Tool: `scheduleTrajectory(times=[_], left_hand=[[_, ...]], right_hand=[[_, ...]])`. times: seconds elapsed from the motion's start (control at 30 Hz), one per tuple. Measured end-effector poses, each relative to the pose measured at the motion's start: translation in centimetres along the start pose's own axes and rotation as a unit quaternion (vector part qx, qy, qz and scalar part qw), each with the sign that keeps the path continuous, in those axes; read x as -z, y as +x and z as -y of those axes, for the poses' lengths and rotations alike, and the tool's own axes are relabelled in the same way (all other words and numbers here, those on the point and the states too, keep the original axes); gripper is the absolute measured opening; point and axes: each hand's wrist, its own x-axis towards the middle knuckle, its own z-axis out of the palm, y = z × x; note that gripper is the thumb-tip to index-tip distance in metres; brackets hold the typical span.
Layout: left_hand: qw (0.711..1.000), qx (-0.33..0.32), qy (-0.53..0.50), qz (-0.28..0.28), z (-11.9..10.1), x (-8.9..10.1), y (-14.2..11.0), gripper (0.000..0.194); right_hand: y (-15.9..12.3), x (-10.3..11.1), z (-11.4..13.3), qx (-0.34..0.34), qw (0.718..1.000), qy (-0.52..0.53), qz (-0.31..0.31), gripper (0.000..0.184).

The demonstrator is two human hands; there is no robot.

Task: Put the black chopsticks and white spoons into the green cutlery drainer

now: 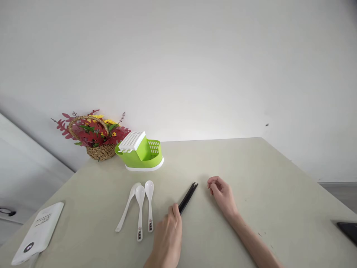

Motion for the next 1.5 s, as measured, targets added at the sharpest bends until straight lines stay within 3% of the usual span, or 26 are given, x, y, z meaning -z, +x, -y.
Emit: scheduleTrajectory(times=[0.17, 0.43, 0.63, 0.77, 0.9, 1.03, 1.13, 1.3, 1.5], left_hand=[[0.999, -0.012, 0.026, -0.029, -0.9, -0.2, -0.1, 0.049], [0.984, -0.045, 0.015, -0.174, -0.6, -1.8, -0.6, 0.033], [0.954, -0.046, -0.071, -0.289, 3.2, -2.0, -1.2, 0.031], [0.934, 0.027, -0.09, -0.345, 7.3, -1.7, -1.5, 0.039], [0.929, 0.135, -0.084, -0.335, 11.2, -2.7, -2.1, 0.066], [0.936, 0.217, -0.102, -0.257, 13.3, -4.9, -2.5, 0.1], [0.942, 0.232, -0.125, -0.21, 13.3, -6.0, -2.4, 0.109], [0.947, 0.207, -0.114, -0.219, 11.8, -6.3, -1.6, 0.105], [0.957, 0.2, -0.1, -0.187, 11.1, -6.1, -1.2, 0.103]], right_hand=[[0.0, -0.2, -0.2, 0.013, 1.0, 0.006, 0.02, 0.01], [-0.1, -0.1, 0.1, 0.008, 1.0, -0.004, 0.023, 0.011], [-0.1, -0.1, -0.1, 0.006, 1.0, -0.014, 0.024, 0.011], [-0.2, -0.1, -0.1, 0.007, 0.999, -0.02, 0.024, 0.012], [-0.2, -0.1, -0.1, 0.011, 0.999, -0.023, 0.025, 0.012], [-0.3, -0.1, -0.2, 0.012, 0.999, -0.033, 0.029, 0.012], [-0.3, -0.1, -0.2, 0.01, 0.999, -0.036, 0.029, 0.012], [-0.3, -0.1, -0.1, 0.009, 0.999, -0.031, 0.025, 0.011], [-0.4, -0.1, 0.2, 0.007, 0.999, -0.036, 0.027, 0.012]])
